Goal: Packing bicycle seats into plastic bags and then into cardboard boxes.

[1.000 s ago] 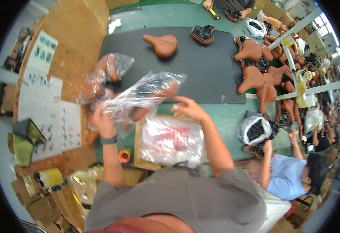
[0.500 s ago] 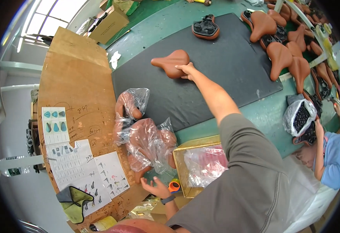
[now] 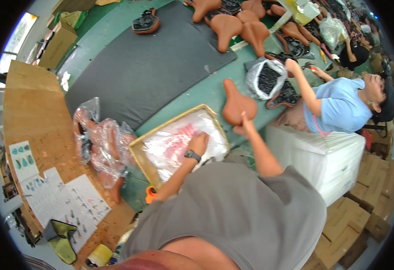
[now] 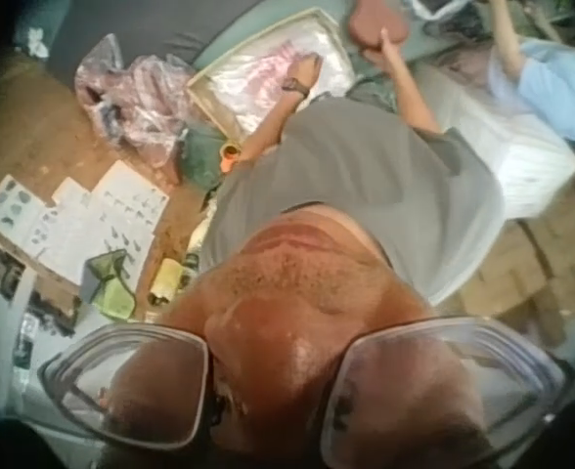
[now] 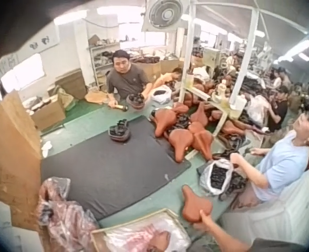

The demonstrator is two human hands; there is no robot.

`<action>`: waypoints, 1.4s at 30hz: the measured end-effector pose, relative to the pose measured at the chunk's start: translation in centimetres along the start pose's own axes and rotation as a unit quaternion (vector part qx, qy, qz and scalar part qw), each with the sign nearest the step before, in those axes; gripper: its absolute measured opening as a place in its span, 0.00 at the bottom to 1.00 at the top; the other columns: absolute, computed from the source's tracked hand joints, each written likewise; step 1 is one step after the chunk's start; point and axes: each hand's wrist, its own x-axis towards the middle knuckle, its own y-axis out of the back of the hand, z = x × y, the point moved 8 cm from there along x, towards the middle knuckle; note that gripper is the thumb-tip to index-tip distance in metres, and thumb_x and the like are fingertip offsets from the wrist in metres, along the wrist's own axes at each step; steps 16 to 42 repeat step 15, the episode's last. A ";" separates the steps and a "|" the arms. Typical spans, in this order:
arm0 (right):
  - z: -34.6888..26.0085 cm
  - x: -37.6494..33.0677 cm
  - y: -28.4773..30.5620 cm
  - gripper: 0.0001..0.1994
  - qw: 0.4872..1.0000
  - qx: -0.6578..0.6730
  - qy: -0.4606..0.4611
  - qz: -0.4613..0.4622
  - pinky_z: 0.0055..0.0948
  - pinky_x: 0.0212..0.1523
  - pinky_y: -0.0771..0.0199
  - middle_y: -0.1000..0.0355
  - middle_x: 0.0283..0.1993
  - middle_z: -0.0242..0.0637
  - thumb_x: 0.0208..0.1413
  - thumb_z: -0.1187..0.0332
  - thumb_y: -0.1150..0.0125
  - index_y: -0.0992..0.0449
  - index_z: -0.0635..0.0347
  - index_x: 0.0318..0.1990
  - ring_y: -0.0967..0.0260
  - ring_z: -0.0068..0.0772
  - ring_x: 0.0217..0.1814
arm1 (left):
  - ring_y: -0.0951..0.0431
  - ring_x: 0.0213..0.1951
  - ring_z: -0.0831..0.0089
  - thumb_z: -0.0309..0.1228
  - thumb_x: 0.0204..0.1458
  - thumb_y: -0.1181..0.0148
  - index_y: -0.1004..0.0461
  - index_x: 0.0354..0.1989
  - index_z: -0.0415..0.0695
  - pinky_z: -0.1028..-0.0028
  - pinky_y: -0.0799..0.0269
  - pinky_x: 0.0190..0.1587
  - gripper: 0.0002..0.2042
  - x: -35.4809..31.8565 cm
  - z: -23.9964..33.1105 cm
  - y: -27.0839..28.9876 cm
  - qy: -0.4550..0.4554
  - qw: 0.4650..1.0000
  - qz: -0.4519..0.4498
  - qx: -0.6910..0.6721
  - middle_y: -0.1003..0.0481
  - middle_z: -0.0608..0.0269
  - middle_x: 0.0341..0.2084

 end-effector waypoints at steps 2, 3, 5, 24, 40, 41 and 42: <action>7.1 -0.9 4.6 0.32 0.977 -0.129 -0.063 -0.160 0.57 0.55 0.11 0.17 0.52 0.54 0.65 0.44 0.28 0.23 0.56 0.66 0.16 0.60 0.56 | 0.15 0.45 0.43 0.47 0.63 0.31 0.18 0.43 0.44 0.46 0.21 0.45 0.17 2.1 1.4 -3.1 0.048 0.998 -0.011 0.026 0.15 0.46 0.41; 7.4 -4.7 2.3 0.26 0.952 -0.209 0.010 -0.223 0.56 0.56 0.11 0.15 0.47 0.54 0.64 0.52 0.24 0.20 0.57 0.62 0.16 0.62 0.54 | 0.14 0.47 0.46 0.51 0.59 0.28 0.20 0.42 0.45 0.47 0.19 0.49 0.21 1.4 -1.3 -5.0 0.057 0.995 0.046 0.060 0.15 0.47 0.42; 1.4 -8.1 3.6 0.27 0.913 -0.349 0.189 -0.091 0.58 0.62 0.16 0.18 0.54 0.55 0.61 0.61 0.24 0.23 0.57 0.66 0.19 0.63 0.60 | 0.16 0.45 0.46 0.49 0.58 0.26 0.19 0.40 0.46 0.47 0.22 0.48 0.19 0.7 -7.0 -9.4 0.213 0.977 -0.005 0.006 0.16 0.50 0.41; -8.9 -6.2 4.0 0.49 0.321 -0.724 0.611 -0.014 0.67 0.86 0.59 0.49 0.87 0.56 0.55 0.72 0.27 0.44 0.46 0.85 0.55 0.62 0.90 | 0.17 0.55 0.45 0.37 0.68 0.38 0.12 0.49 0.41 0.55 0.22 0.61 0.14 -2.7 -2.1 -7.1 0.184 0.963 0.174 -0.089 0.15 0.41 0.47; -8.9 -6.2 4.0 0.49 0.321 -0.724 0.611 -0.014 0.67 0.86 0.59 0.49 0.87 0.56 0.55 0.72 0.27 0.44 0.46 0.85 0.55 0.62 0.90 | 0.17 0.55 0.45 0.37 0.68 0.38 0.12 0.49 0.41 0.55 0.22 0.61 0.14 -2.7 -2.1 -7.1 0.184 0.963 0.174 -0.089 0.15 0.41 0.47; -8.9 -6.2 4.0 0.49 0.321 -0.724 0.611 -0.014 0.67 0.86 0.59 0.49 0.87 0.56 0.55 0.72 0.27 0.44 0.46 0.85 0.55 0.62 0.90 | 0.17 0.55 0.45 0.37 0.68 0.38 0.12 0.49 0.41 0.55 0.22 0.61 0.14 -2.7 -2.1 -7.1 0.184 0.963 0.174 -0.089 0.15 0.41 0.47; -8.9 -6.2 4.0 0.49 0.321 -0.724 0.611 -0.014 0.67 0.86 0.59 0.49 0.87 0.56 0.55 0.72 0.27 0.44 0.46 0.85 0.55 0.62 0.90 | 0.17 0.55 0.45 0.37 0.68 0.38 0.12 0.49 0.41 0.55 0.22 0.61 0.14 -2.7 -2.1 -7.1 0.184 0.963 0.174 -0.089 0.15 0.41 0.47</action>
